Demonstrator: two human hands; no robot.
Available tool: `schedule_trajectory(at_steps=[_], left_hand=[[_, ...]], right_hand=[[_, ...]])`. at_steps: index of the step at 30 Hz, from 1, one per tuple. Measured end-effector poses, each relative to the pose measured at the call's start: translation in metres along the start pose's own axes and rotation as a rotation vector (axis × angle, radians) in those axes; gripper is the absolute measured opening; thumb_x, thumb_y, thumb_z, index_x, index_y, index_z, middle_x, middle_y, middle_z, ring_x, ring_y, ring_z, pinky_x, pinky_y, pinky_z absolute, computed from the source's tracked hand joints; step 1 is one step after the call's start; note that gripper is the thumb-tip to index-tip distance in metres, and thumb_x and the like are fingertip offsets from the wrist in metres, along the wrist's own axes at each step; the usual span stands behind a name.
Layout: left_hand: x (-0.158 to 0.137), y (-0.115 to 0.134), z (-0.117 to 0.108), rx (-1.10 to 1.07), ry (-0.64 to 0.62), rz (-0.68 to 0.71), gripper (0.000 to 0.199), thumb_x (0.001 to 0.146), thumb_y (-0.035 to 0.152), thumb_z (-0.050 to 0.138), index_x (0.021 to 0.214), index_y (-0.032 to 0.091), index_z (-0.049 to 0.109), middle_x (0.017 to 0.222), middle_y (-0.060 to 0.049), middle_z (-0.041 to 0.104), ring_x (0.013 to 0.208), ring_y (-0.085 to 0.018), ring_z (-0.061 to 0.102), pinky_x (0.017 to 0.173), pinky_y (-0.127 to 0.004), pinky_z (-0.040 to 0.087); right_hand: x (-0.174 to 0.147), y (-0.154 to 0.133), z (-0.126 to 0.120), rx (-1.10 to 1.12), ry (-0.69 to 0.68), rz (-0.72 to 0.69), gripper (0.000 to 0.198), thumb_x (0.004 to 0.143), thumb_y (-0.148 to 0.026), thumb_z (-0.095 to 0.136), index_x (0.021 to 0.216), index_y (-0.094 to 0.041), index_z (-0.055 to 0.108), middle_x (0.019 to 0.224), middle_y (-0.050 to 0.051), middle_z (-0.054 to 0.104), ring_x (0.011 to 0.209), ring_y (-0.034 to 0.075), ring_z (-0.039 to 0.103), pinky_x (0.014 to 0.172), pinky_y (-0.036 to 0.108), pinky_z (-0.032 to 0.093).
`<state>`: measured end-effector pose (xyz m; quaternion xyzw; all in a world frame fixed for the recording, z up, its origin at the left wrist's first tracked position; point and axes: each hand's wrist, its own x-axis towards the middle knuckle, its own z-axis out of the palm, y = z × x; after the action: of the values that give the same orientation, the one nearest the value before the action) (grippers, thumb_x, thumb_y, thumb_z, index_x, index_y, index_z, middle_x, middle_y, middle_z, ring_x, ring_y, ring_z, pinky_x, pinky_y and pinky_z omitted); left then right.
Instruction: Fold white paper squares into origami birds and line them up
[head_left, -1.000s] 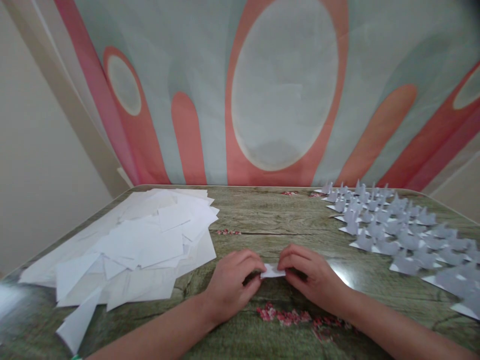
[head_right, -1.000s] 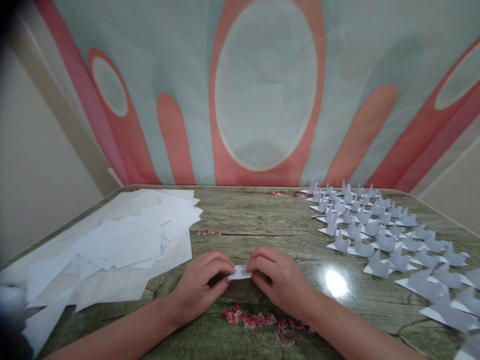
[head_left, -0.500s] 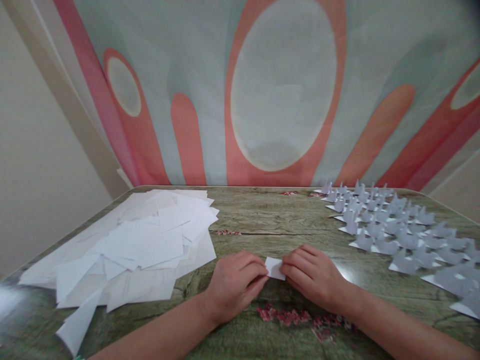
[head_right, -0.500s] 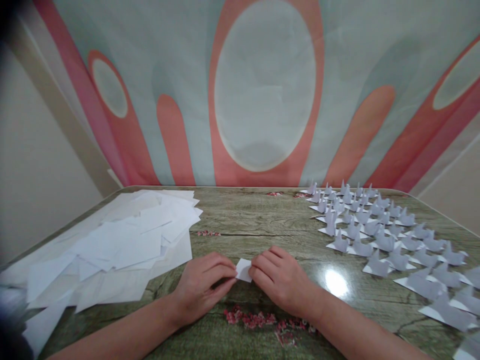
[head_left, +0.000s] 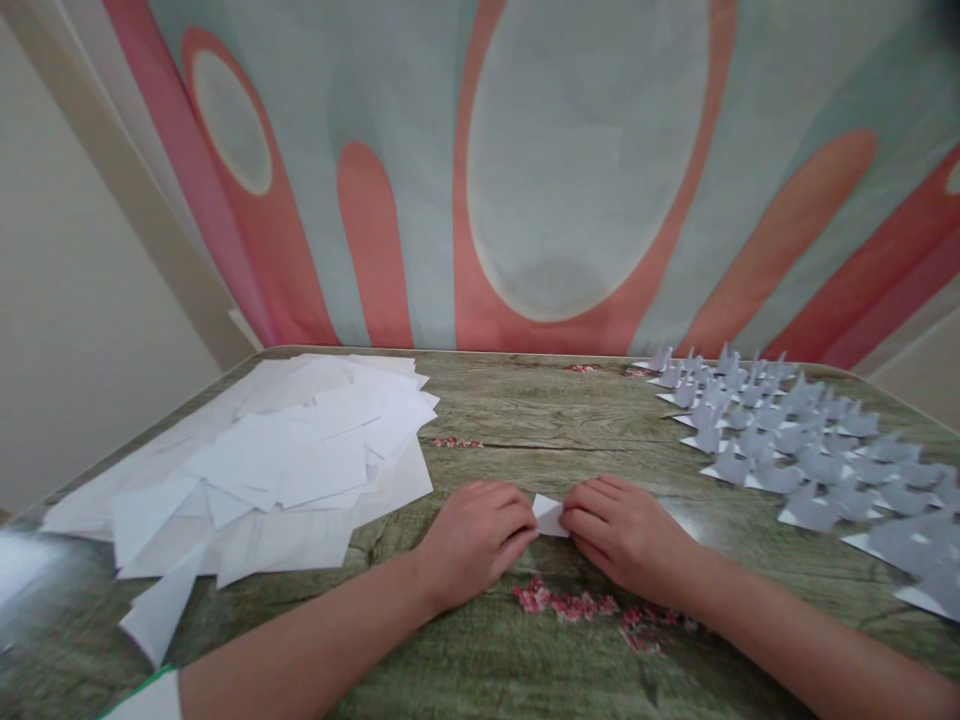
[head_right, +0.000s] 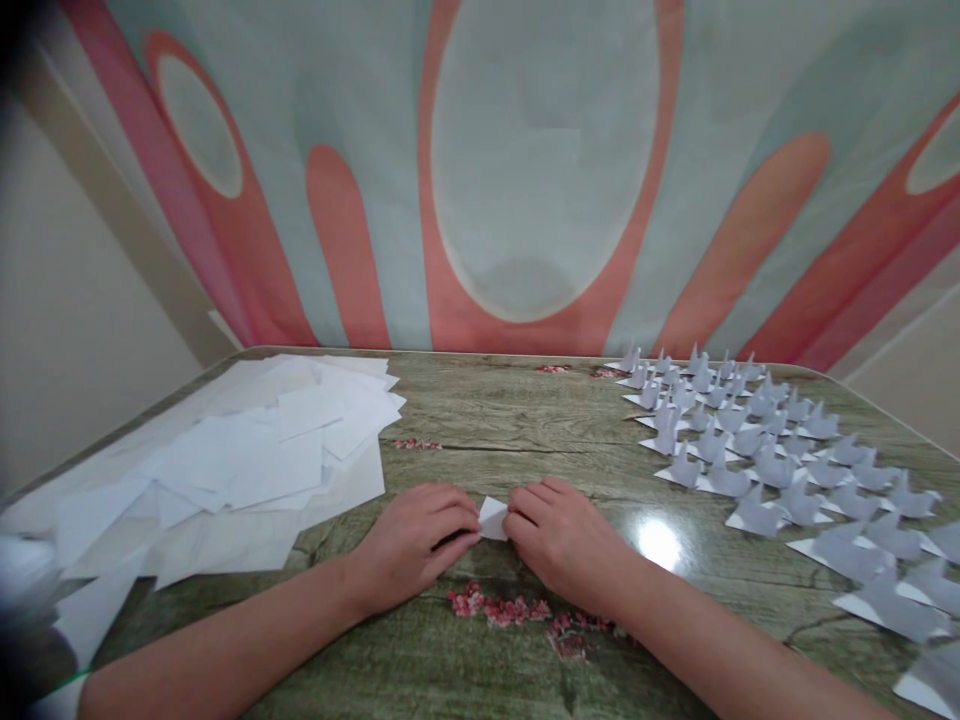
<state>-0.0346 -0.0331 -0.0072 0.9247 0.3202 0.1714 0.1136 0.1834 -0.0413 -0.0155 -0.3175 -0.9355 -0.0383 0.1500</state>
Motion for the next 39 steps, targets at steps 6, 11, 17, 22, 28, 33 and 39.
schedule_trajectory(at_steps=[6, 11, 17, 22, 28, 33, 39], left_hand=[[-0.001, 0.001, -0.002, 0.0, -0.014, 0.006, 0.013, 0.086, 0.023, 0.049, 0.089, 0.019, 0.061, 0.091, -0.002, 0.06, 0.088, -0.016, 0.052, 0.079, -0.029, 0.04], [-0.001, 0.001, -0.004, 0.009, -0.02, 0.011, 0.013, 0.086, 0.022, 0.048, 0.089, 0.02, 0.061, 0.091, -0.003, 0.06, 0.088, -0.016, 0.053, 0.078, -0.029, 0.04], [-0.002, 0.001, -0.004, 0.014, -0.007, 0.022, 0.012, 0.085, 0.021, 0.05, 0.088, 0.02, 0.061, 0.091, -0.002, 0.059, 0.088, -0.016, 0.053, 0.078, -0.029, 0.04], [-0.003, 0.002, -0.004, 0.06, -0.034, 0.056, 0.014, 0.086, 0.02, 0.047, 0.089, 0.019, 0.061, 0.094, -0.004, 0.059, 0.09, -0.016, 0.053, 0.079, -0.03, 0.042], [-0.006, 0.005, -0.006, 0.076, -0.049, 0.151, 0.02, 0.086, 0.014, 0.042, 0.098, 0.014, 0.058, 0.099, -0.007, 0.061, 0.095, -0.018, 0.053, 0.085, -0.032, 0.043], [-0.006, 0.008, -0.01, 0.046, -0.078, 0.146, 0.023, 0.087, 0.015, 0.042, 0.106, 0.015, 0.055, 0.1, -0.007, 0.061, 0.096, -0.017, 0.054, 0.087, -0.031, 0.044], [-0.005, 0.012, -0.01, 0.099, -0.117, 0.175, 0.028, 0.09, 0.026, 0.042, 0.114, 0.014, 0.05, 0.098, -0.01, 0.06, 0.097, -0.02, 0.053, 0.085, -0.034, 0.045]], right_hand=[[-0.001, -0.006, -0.015, 0.118, -0.039, 0.071, 0.011, 0.083, -0.023, 0.053, 0.088, -0.02, 0.063, 0.08, 0.004, 0.059, 0.08, 0.017, 0.054, 0.073, 0.031, 0.04], [0.0, -0.005, -0.016, 0.275, -0.017, 0.127, 0.012, 0.082, -0.026, 0.056, 0.09, -0.024, 0.065, 0.085, 0.003, 0.061, 0.08, 0.017, 0.055, 0.072, 0.03, 0.041], [0.002, -0.002, -0.009, 0.553, -0.002, 0.27, 0.012, 0.084, -0.023, 0.055, 0.08, -0.022, 0.067, 0.08, 0.001, 0.062, 0.079, 0.015, 0.056, 0.07, 0.027, 0.043], [0.003, -0.001, -0.007, 0.637, 0.031, 0.36, 0.011, 0.082, -0.018, 0.055, 0.076, -0.02, 0.064, 0.08, 0.002, 0.063, 0.078, 0.015, 0.057, 0.072, 0.028, 0.043], [0.003, -0.001, -0.006, 0.626, 0.04, 0.387, 0.01, 0.081, -0.015, 0.053, 0.074, -0.019, 0.061, 0.078, 0.002, 0.062, 0.075, 0.015, 0.056, 0.07, 0.028, 0.042], [0.004, -0.002, -0.004, 0.575, 0.048, 0.392, 0.01, 0.08, -0.014, 0.051, 0.073, -0.019, 0.057, 0.075, 0.002, 0.061, 0.072, 0.015, 0.055, 0.067, 0.027, 0.041], [0.006, -0.003, -0.003, 0.516, 0.052, 0.398, 0.011, 0.077, -0.012, 0.051, 0.069, -0.018, 0.054, 0.068, 0.001, 0.058, 0.068, 0.015, 0.053, 0.063, 0.026, 0.04]])
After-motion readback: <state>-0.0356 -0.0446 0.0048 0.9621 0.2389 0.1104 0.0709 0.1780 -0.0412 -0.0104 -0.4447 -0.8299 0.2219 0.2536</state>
